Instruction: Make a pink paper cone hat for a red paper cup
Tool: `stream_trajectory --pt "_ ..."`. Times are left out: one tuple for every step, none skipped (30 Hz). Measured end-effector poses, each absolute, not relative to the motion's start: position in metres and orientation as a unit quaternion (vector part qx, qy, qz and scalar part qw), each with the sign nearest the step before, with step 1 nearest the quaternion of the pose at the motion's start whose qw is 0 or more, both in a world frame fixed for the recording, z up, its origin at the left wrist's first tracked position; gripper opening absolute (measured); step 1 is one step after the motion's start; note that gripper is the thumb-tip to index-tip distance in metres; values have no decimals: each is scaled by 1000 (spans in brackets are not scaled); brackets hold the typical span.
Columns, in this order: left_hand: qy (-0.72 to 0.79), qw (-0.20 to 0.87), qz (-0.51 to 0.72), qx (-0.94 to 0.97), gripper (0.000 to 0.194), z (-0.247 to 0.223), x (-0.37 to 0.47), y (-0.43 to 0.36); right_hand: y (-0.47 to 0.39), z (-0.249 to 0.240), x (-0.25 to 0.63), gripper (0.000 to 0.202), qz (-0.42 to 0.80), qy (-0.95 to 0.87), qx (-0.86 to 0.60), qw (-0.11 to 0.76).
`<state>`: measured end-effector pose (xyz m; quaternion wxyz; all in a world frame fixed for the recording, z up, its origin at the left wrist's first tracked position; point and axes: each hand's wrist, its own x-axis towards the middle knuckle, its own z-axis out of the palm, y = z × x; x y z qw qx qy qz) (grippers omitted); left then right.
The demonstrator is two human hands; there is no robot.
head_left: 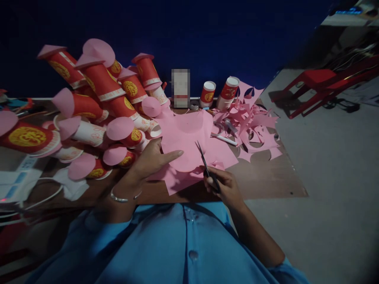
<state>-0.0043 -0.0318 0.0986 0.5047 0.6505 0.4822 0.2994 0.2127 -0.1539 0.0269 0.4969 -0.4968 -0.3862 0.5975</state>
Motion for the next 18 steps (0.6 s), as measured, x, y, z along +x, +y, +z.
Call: stream_trajectory --pt "478 510 303 648 46 97 -4 -32 -154 27 212 45 600 -382 -498 496" --pt "475 514 306 646 46 96 -4 -32 -154 28 212 45 602 -380 -497 496" --pt "473 516 310 644 45 95 -4 -32 -154 28 212 45 604 -378 -497 496" --pt "470 518 314 642 46 94 -4 -32 -154 28 211 46 605 -376 -497 496" --pt "466 520 319 640 46 93 -4 -32 -154 28 211 46 606 -374 -497 496" --pt "462 524 322 639 46 92 -4 -31 -154 28 211 46 606 -373 -497 496" --pt "459 528 324 637 46 91 -4 -31 -153 28 211 46 607 -372 -498 496" --pt "458 531 326 634 46 91 -4 -31 -153 28 210 47 607 -371 -497 496" --pt "458 534 326 632 45 90 -4 -31 -153 29 210 47 608 -371 -495 498" --pt "458 536 327 629 44 89 -5 -31 -152 29 210 46 609 -373 -491 499" --pt "460 537 328 627 43 89 -5 -30 -152 28 210 46 609 -375 -488 500" --pt "461 537 329 625 42 88 -5 -30 -152 28 210 46 609 -377 -486 500" --pt "461 537 330 624 42 88 -6 -30 -152 28 210 46 609 -378 -486 500" --pt "460 539 330 624 41 87 -6 -29 -152 27 210 46 609 -377 -486 500" --pt "458 542 332 621 42 87 -7 -29 -152 26 210 46 609 -376 -488 499" --pt "456 547 335 617 42 86 -7 -29 -152 26 210 46 610 -375 -489 499" --pt "454 552 337 613 43 86 -7 -29 -152 25 210 46 611 -373 -488 500" --pt "452 556 341 608 43 85 -8 -29 -152 25 210 46 612 -372 -486 500"
